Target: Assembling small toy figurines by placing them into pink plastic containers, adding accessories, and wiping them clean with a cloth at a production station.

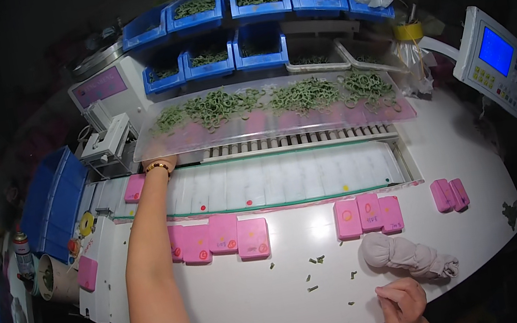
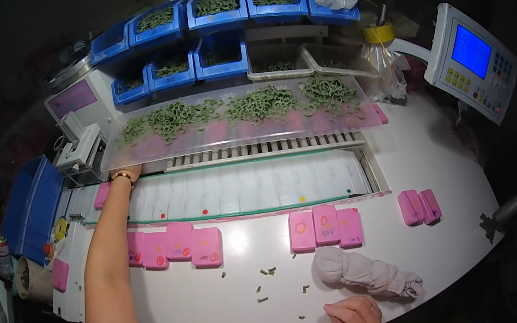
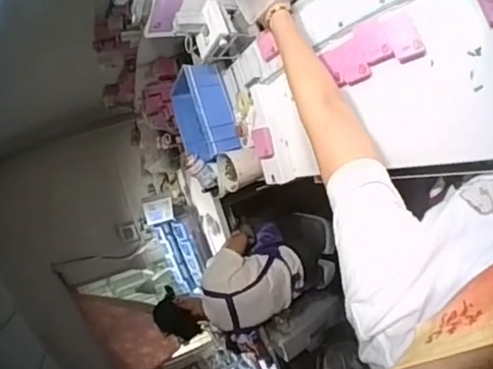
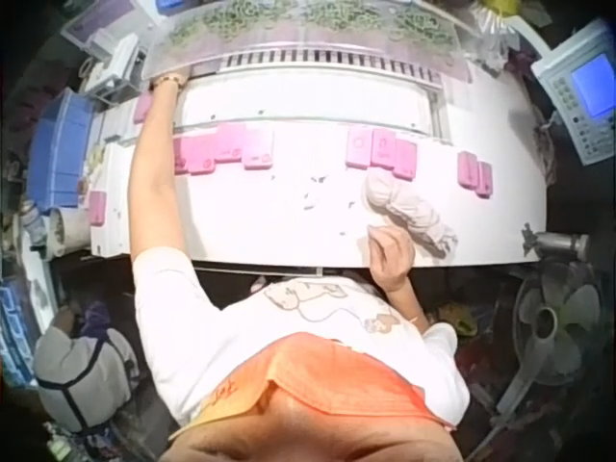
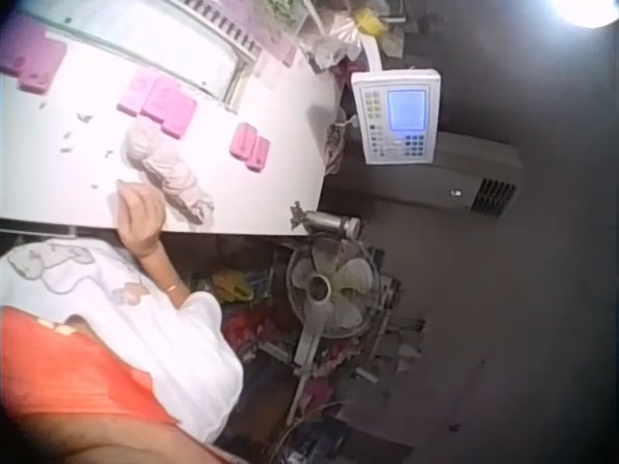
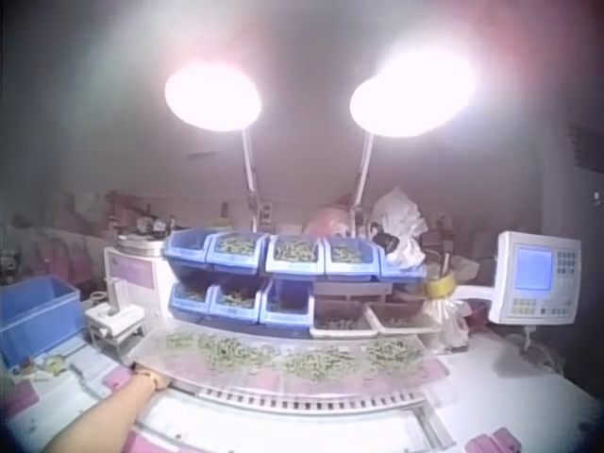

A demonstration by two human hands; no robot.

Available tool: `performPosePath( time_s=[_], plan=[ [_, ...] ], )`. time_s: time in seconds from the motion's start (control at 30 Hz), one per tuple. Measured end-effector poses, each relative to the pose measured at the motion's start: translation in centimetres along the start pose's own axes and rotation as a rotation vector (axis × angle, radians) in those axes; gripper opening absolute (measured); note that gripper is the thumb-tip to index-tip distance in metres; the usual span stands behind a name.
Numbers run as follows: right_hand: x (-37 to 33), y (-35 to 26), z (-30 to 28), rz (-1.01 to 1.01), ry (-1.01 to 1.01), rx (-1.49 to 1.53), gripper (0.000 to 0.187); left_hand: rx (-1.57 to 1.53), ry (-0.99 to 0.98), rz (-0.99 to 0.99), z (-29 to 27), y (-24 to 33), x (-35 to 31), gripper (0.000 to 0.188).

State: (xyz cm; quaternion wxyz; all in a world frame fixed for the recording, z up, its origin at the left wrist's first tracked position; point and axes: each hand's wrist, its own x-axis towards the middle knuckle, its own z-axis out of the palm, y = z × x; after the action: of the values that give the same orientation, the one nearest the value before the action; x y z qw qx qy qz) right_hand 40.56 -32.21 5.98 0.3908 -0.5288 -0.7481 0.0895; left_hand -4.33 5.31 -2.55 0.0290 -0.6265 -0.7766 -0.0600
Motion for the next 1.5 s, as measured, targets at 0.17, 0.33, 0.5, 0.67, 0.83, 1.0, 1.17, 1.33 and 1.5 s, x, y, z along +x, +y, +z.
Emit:
performPosePath(
  time_s=[0.17, 0.33, 0.5, 0.67, 0.83, 1.0, 1.17, 1.33, 1.5],
  plan=[
    [0.2, -0.4, 0.1, 0.009, 0.000, 0.022, 0.026, 0.027, 0.012, 0.068, 1.9, -4.1, 1.7, 0.044],
    [0.3, -0.3, 0.2, 0.022, 0.001, 0.007, 0.027, -0.071, 0.053, -0.160, 1.3, -2.5, -0.2, 0.037],
    [0.9, -0.4, 0.2, 0.001, -0.002, 0.017, 0.027, -0.254, 0.223, -0.374, 1.4, 1.4, -2.6, 0.038],
    [0.9, 0.0, 0.1, -0.006, -0.004, 0.010, 0.026, -0.227, 0.231, 0.259, 3.2, 7.8, -7.2, 0.050],
    [1.3, 0.1, 0.4, -0.012, 0.004, 0.009, 0.025, -0.466, -0.152, 0.581, -0.4, 15.7, -9.4, 0.048],
    [1.3, 0.3, 1.3, 0.001, 0.014, 0.054, 0.024, -0.619, -0.221, 0.747, 0.3, 21.0, -9.2, 0.044],
    [1.3, 0.5, 1.8, 0.021, 0.004, 0.067, 0.024, -0.645, -0.266, 0.686, 1.7, 23.3, -9.2, 0.037],
    [1.7, 0.0, 1.4, 0.038, -0.024, 0.038, 0.026, -0.411, 0.037, 0.480, 2.8, 20.4, -8.4, 0.044],
    [1.7, -0.1, 0.9, -0.002, -0.033, 0.046, 0.026, 0.038, 0.100, -0.078, 4.7, 9.6, -2.0, 0.044]
  ],
)
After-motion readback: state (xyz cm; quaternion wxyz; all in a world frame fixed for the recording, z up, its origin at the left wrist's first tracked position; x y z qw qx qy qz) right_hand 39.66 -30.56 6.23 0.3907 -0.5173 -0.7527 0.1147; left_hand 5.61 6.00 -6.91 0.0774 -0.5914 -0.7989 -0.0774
